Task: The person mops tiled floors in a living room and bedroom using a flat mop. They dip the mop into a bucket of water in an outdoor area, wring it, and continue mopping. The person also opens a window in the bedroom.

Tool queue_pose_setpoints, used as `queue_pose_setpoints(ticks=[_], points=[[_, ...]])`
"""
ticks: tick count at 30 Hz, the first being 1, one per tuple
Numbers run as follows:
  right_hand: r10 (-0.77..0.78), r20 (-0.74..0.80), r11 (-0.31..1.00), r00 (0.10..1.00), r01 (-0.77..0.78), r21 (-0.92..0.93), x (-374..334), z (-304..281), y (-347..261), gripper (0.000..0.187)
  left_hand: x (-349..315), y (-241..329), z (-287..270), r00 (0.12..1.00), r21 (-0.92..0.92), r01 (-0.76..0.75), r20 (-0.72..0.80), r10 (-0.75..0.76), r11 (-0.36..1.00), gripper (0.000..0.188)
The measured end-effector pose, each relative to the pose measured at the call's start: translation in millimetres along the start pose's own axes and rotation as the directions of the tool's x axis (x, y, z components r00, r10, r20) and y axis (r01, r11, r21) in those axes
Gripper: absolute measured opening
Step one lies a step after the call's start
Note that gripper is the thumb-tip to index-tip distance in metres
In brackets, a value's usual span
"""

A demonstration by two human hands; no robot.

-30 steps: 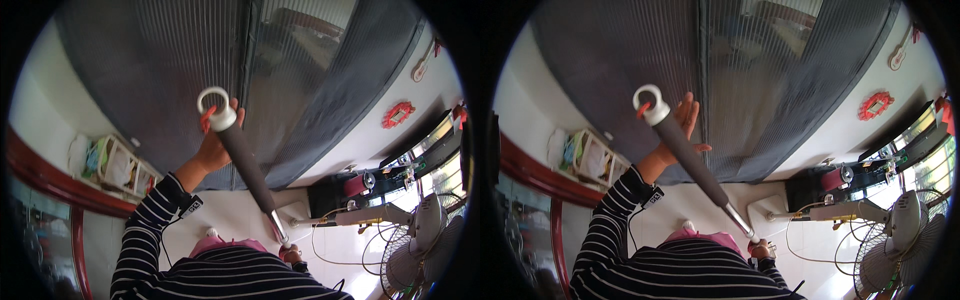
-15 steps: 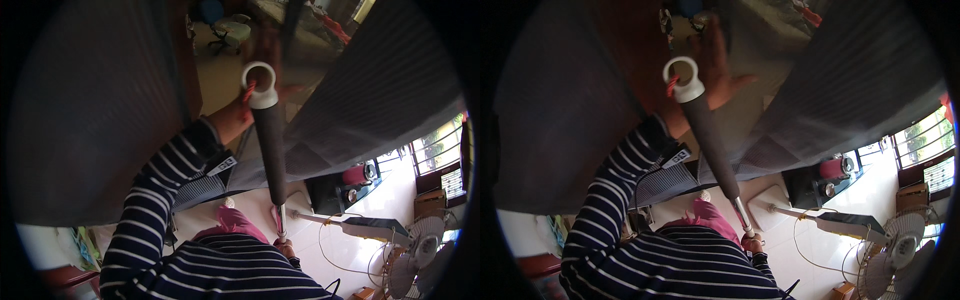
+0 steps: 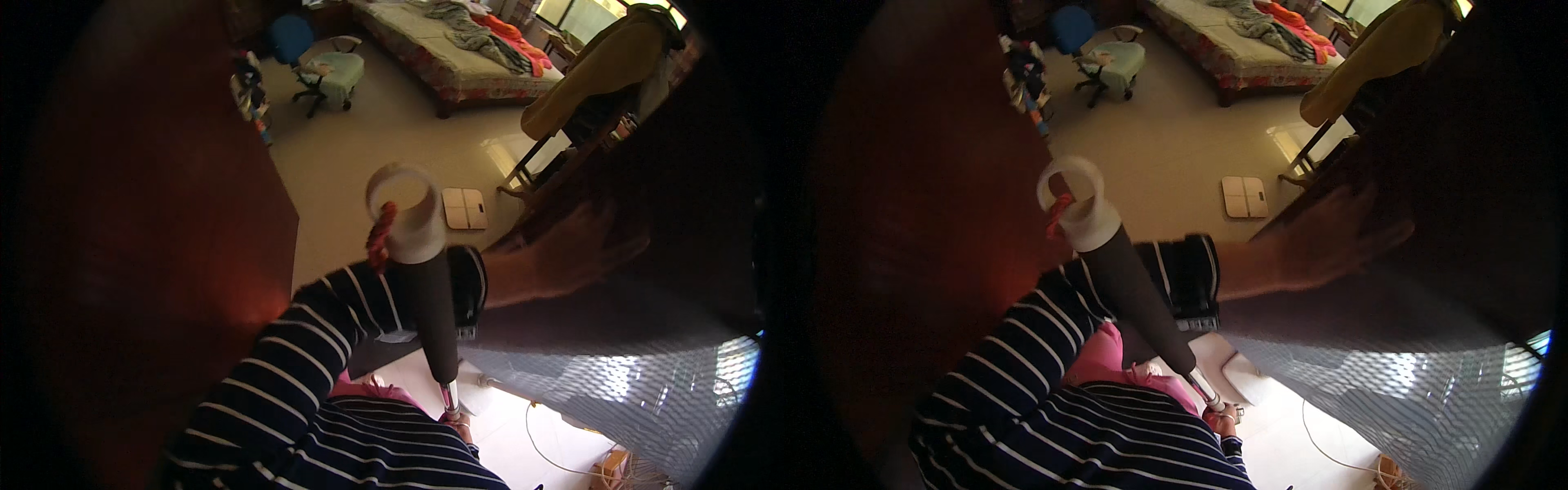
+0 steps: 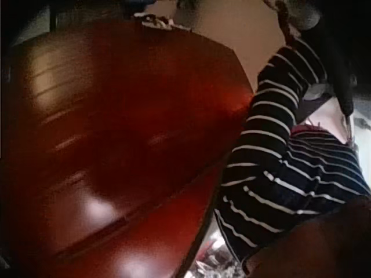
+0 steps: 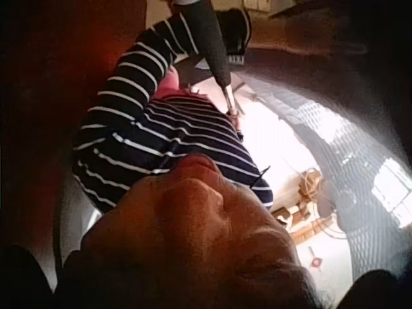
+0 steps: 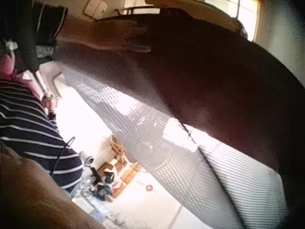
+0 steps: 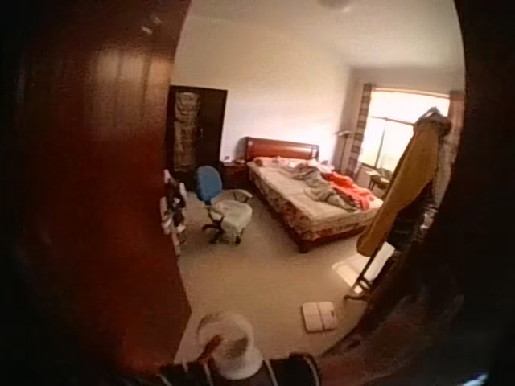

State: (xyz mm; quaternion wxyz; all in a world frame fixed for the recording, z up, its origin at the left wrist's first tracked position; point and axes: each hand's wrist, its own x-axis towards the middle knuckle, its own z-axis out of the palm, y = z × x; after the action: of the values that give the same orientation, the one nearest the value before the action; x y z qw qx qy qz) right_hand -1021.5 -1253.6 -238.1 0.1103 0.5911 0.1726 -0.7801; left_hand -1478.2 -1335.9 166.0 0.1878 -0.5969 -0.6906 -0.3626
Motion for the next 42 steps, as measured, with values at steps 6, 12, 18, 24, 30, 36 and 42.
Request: queue_pose_setpoints(ticks=[6, 12, 18, 24, 30, 36, 42], points=[[-0.709, 0.343, -0.202, 0.617, 0.288, -0.936, -8, 149, 42, 0.003, -40, -88, -13, 0.809, -0.705, 0.353, 0.561, 0.179, 0.615, 0.078], [-0.532, 0.405, -0.218, 0.744, 0.343, -0.914, 22, 267, 41, 0.018, -120, -198, -73, 0.528, -0.595, 0.803, 0.697, 0.485, -0.019, 0.074], [-0.587, 0.272, 0.251, 0.762, 0.491, -0.834, 21, 375, 14, 0.014, -136, -281, -104, 0.849, -0.717, 0.520, 0.375, 0.373, -0.463, 0.067], [-0.667, 0.019, 0.343, 0.745, 0.330, -0.879, 65, 490, -52, 0.010, -53, -378, -57, 0.836, -0.733, 0.542, 0.521, 0.173, -0.411, 0.022], [-0.667, 0.027, 0.474, 0.744, 0.452, -0.755, 89, 614, -127, 0.012, 30, -524, -37, 0.760, -0.751, 0.636, 0.650, -0.023, -0.178, 0.020], [-0.590, -0.103, 0.597, 0.801, 0.348, -0.723, 134, 688, -185, 0.016, 70, -639, -24, 0.737, -0.733, 0.658, 0.674, -0.050, -0.173, 0.017], [-0.665, -0.093, 0.746, 0.741, 0.658, -0.101, 227, 783, -214, 0.019, 99, -783, -37, 0.722, -0.716, 0.689, 0.692, 0.020, -0.107, 0.014]])
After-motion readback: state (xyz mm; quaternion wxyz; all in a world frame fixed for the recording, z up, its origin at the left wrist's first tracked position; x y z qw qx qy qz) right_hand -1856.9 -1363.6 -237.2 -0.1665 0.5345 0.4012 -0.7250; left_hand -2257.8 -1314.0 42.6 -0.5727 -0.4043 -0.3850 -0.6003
